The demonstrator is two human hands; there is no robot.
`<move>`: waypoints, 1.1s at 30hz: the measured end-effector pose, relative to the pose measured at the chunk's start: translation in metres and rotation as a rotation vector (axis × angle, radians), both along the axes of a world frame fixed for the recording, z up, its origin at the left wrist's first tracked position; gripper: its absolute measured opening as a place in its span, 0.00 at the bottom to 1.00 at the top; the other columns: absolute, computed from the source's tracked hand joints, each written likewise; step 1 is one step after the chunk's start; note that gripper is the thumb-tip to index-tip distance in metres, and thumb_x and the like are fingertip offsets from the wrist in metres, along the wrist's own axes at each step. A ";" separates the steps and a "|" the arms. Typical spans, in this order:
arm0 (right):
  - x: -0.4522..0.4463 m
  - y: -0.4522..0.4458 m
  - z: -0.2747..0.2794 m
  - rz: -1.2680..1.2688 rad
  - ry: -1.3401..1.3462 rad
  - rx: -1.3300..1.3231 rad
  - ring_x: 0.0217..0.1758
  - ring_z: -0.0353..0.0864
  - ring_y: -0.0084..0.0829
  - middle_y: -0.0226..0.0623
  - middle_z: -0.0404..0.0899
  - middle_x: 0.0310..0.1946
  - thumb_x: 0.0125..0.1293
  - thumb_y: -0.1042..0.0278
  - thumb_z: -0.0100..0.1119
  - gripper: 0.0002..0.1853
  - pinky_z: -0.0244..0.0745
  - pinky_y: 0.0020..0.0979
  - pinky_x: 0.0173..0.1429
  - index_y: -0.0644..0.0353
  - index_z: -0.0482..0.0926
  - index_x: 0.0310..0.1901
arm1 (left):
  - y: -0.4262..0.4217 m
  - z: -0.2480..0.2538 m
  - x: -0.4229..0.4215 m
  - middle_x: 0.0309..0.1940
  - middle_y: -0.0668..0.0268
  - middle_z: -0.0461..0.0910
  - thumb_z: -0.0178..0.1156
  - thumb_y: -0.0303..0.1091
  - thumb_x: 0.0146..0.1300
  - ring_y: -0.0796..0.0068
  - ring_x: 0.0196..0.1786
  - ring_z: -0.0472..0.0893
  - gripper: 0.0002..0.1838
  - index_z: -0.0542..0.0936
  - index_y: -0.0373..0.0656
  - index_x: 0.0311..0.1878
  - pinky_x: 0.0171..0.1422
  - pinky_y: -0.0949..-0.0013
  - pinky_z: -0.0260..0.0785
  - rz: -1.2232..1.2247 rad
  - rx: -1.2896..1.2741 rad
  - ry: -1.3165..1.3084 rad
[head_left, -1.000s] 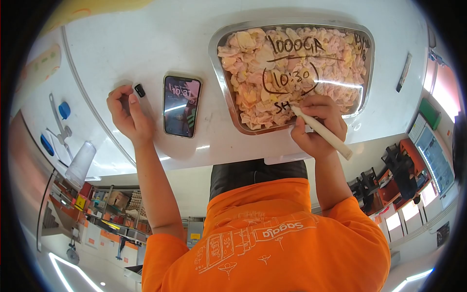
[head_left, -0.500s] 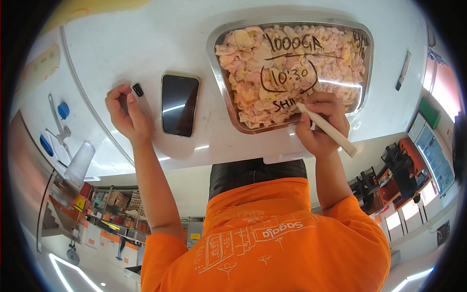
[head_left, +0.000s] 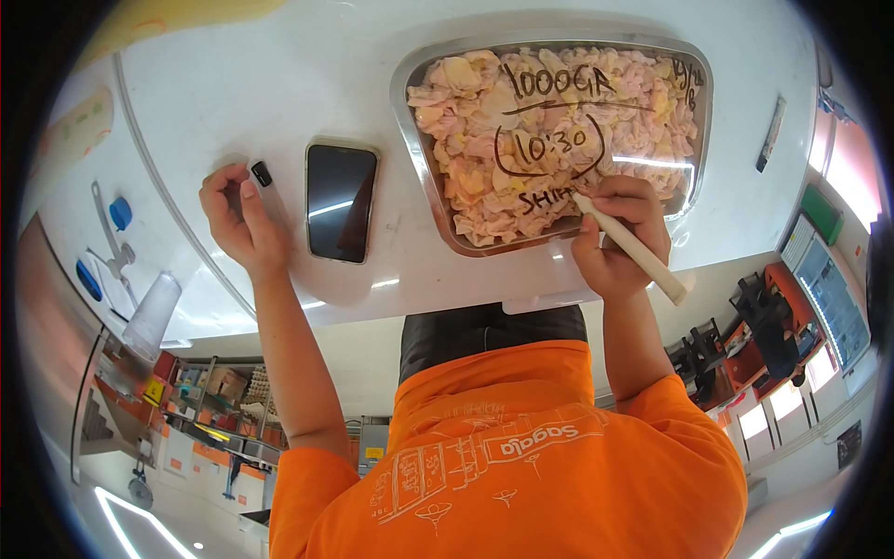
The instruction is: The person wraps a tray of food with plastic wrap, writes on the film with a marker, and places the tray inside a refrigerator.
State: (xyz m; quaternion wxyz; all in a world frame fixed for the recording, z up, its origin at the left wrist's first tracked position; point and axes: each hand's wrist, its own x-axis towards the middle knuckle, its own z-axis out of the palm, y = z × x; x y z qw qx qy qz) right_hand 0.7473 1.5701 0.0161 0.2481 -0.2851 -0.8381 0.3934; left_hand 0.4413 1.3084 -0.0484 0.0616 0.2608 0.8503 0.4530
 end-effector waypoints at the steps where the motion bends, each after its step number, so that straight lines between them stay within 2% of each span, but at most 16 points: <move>1: -0.001 0.000 0.000 -0.002 -0.008 0.016 0.34 0.85 0.29 0.43 0.83 0.38 0.53 0.81 0.67 0.14 0.82 0.25 0.36 0.63 0.77 0.42 | 0.000 0.000 -0.001 0.48 0.63 0.78 0.56 0.32 0.74 0.71 0.49 0.77 0.10 0.78 0.36 0.51 0.57 0.70 0.70 -0.002 -0.007 0.005; 4: 0.010 -0.001 -0.001 -0.048 0.016 -0.102 0.34 0.84 0.29 0.43 0.83 0.38 0.54 0.81 0.67 0.14 0.81 0.24 0.37 0.63 0.77 0.42 | 0.001 -0.002 0.001 0.48 0.63 0.78 0.56 0.32 0.74 0.71 0.49 0.77 0.10 0.78 0.36 0.51 0.57 0.70 0.70 0.007 0.010 -0.002; 10: -0.005 0.002 0.003 0.035 -0.037 0.074 0.33 0.83 0.27 0.44 0.84 0.39 0.54 0.80 0.67 0.13 0.80 0.24 0.36 0.63 0.78 0.42 | 0.001 -0.001 0.000 0.48 0.63 0.78 0.56 0.32 0.74 0.71 0.49 0.77 0.10 0.78 0.36 0.51 0.57 0.70 0.69 0.001 0.001 -0.011; 13: 0.005 0.003 0.001 -0.063 0.019 0.034 0.32 0.83 0.28 0.44 0.84 0.39 0.54 0.80 0.67 0.12 0.80 0.25 0.36 0.63 0.78 0.41 | 0.001 -0.003 0.000 0.48 0.63 0.78 0.56 0.32 0.74 0.71 0.50 0.77 0.10 0.78 0.36 0.51 0.57 0.70 0.69 0.010 0.012 -0.015; 19: 0.020 0.015 -0.006 -0.025 0.061 0.024 0.32 0.84 0.31 0.43 0.84 0.38 0.54 0.79 0.68 0.13 0.80 0.25 0.36 0.62 0.79 0.41 | -0.001 -0.005 -0.001 0.48 0.62 0.78 0.56 0.32 0.73 0.70 0.50 0.77 0.11 0.78 0.36 0.52 0.58 0.69 0.69 0.010 0.002 -0.008; 25: 0.011 0.018 -0.004 -0.018 -0.041 0.126 0.32 0.85 0.29 0.43 0.85 0.38 0.52 0.80 0.70 0.14 0.80 0.25 0.37 0.62 0.79 0.41 | 0.000 -0.005 -0.001 0.47 0.62 0.79 0.56 0.32 0.73 0.69 0.49 0.77 0.12 0.79 0.35 0.52 0.58 0.68 0.69 0.022 -0.015 0.008; 28: 0.022 0.020 -0.005 -0.030 0.010 0.003 0.33 0.86 0.29 0.43 0.85 0.38 0.51 0.80 0.72 0.15 0.81 0.25 0.36 0.62 0.80 0.41 | 0.000 -0.005 -0.002 0.46 0.62 0.79 0.56 0.32 0.73 0.69 0.49 0.77 0.11 0.79 0.35 0.52 0.58 0.68 0.69 0.018 0.002 0.004; 31: 0.015 0.019 -0.002 -0.045 0.032 -0.008 0.32 0.86 0.29 0.43 0.85 0.38 0.52 0.79 0.72 0.14 0.81 0.25 0.35 0.62 0.79 0.40 | 0.004 -0.005 0.000 0.45 0.65 0.79 0.53 0.28 0.74 0.75 0.49 0.75 0.11 0.79 0.35 0.53 0.56 0.72 0.66 0.009 0.018 0.014; 33: 0.011 0.018 -0.005 -0.087 0.022 0.025 0.32 0.86 0.29 0.43 0.85 0.38 0.54 0.79 0.71 0.12 0.81 0.25 0.35 0.62 0.79 0.40 | 0.004 -0.006 0.000 0.45 0.65 0.79 0.53 0.28 0.74 0.75 0.49 0.75 0.11 0.79 0.35 0.53 0.56 0.72 0.66 0.019 0.035 -0.004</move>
